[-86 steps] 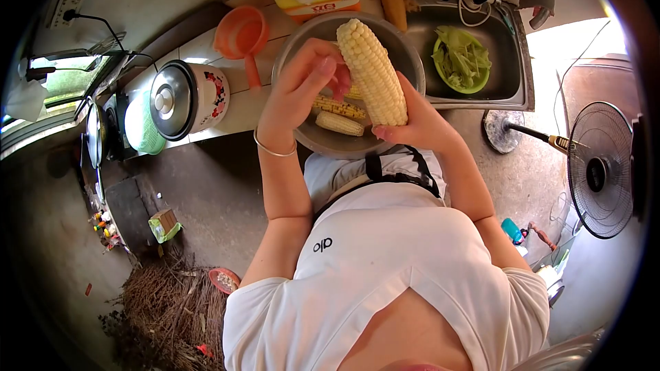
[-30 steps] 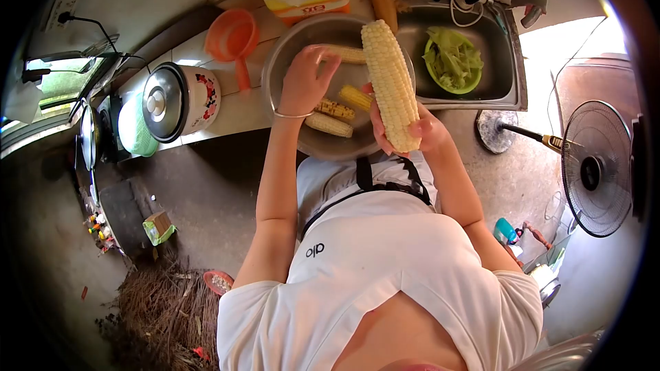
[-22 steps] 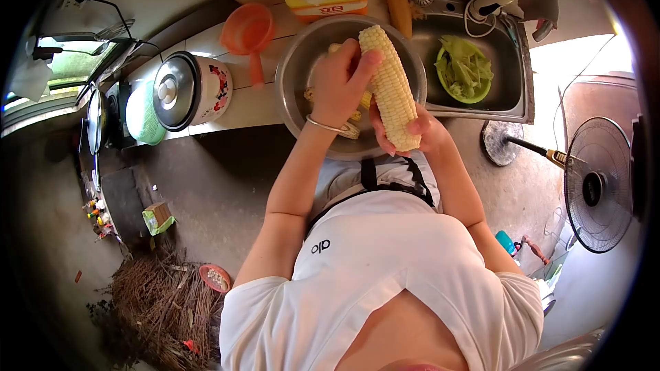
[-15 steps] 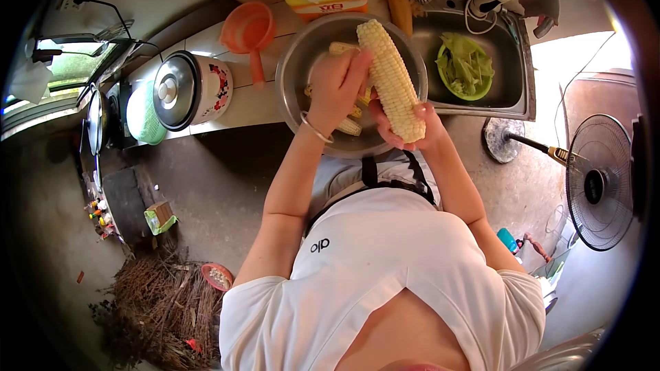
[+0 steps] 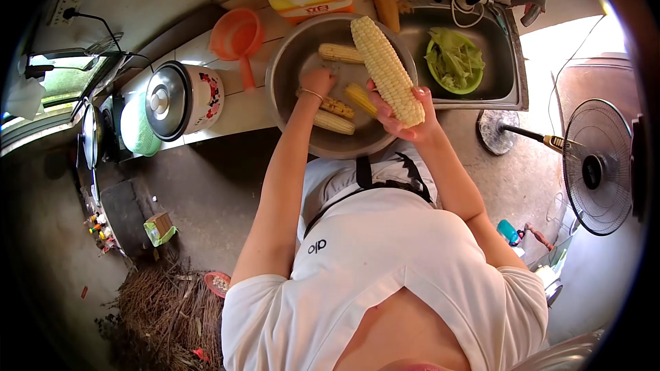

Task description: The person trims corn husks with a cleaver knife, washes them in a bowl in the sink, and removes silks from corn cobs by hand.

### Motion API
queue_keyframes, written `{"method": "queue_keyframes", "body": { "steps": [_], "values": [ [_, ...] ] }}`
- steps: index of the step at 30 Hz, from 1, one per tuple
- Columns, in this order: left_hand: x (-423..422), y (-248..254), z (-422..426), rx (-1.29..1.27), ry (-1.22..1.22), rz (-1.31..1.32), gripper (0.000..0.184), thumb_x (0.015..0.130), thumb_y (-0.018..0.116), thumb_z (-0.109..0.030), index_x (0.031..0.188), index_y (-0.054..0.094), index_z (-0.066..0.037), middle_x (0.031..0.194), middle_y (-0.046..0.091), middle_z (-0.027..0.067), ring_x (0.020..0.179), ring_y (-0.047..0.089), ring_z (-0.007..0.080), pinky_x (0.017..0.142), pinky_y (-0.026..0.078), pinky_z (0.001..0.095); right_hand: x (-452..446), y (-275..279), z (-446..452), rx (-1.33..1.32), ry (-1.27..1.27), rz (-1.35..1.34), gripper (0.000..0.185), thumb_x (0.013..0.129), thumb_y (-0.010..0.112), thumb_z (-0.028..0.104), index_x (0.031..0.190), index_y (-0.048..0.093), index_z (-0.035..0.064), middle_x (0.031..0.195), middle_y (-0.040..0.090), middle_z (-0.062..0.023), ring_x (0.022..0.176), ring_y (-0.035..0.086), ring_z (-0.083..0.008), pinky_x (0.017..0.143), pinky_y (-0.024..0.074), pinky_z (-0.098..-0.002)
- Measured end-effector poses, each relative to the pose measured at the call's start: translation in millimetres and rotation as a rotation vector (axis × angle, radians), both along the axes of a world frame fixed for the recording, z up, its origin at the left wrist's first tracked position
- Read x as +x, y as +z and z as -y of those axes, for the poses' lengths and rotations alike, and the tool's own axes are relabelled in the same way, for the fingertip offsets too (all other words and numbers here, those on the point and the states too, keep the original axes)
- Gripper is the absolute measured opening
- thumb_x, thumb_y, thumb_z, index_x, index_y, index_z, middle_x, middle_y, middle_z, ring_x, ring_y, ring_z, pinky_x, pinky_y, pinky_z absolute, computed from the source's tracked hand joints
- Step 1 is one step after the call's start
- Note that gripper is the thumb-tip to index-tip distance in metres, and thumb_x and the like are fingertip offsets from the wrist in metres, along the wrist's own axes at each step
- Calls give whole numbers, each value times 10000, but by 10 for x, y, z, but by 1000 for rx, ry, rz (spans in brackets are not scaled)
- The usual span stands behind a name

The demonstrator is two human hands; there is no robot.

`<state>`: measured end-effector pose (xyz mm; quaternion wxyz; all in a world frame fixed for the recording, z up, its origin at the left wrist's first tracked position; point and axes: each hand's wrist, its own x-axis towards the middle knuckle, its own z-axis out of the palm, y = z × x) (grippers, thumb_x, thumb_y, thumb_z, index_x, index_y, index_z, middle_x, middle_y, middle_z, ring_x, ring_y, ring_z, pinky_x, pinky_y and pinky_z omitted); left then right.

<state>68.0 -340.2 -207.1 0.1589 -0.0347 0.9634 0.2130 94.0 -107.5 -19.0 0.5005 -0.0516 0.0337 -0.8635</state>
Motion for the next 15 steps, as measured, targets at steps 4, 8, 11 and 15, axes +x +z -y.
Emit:
{"method": "queue_keyframes", "body": {
  "steps": [4,8,11,15],
  "values": [
    [44,269,-103,-311,-135,-3,401,916,466,-407,916,635,-43,856,657,131,807,624,274,726,469,358,6,29,-6,103,-3,-101,716,757,631,342,1280,334,-46,882,457,-129,652,524,-191,316,421,-199],
    [299,1604,-349,714,304,-382,393,912,496,-406,857,615,-36,735,626,114,732,614,246,668,453,296,14,-6,-25,129,18,-161,721,755,641,370,1278,352,-32,913,469,-116,633,505,-180,331,405,-190],
    [420,2079,-473,991,294,-428,355,906,545,-358,795,565,-21,636,548,82,604,543,211,571,411,280,63,-47,52,193,24,-191,719,755,652,394,1264,366,-27,934,484,-113,639,506,-168,332,379,-196],
    [467,2199,-566,738,336,-603,290,912,560,-262,753,525,-22,582,471,57,519,441,165,490,346,302,92,80,114,255,12,-283,672,783,606,452,1214,409,-24,901,505,-104,589,492,-154,352,347,-203]
  ]
}}
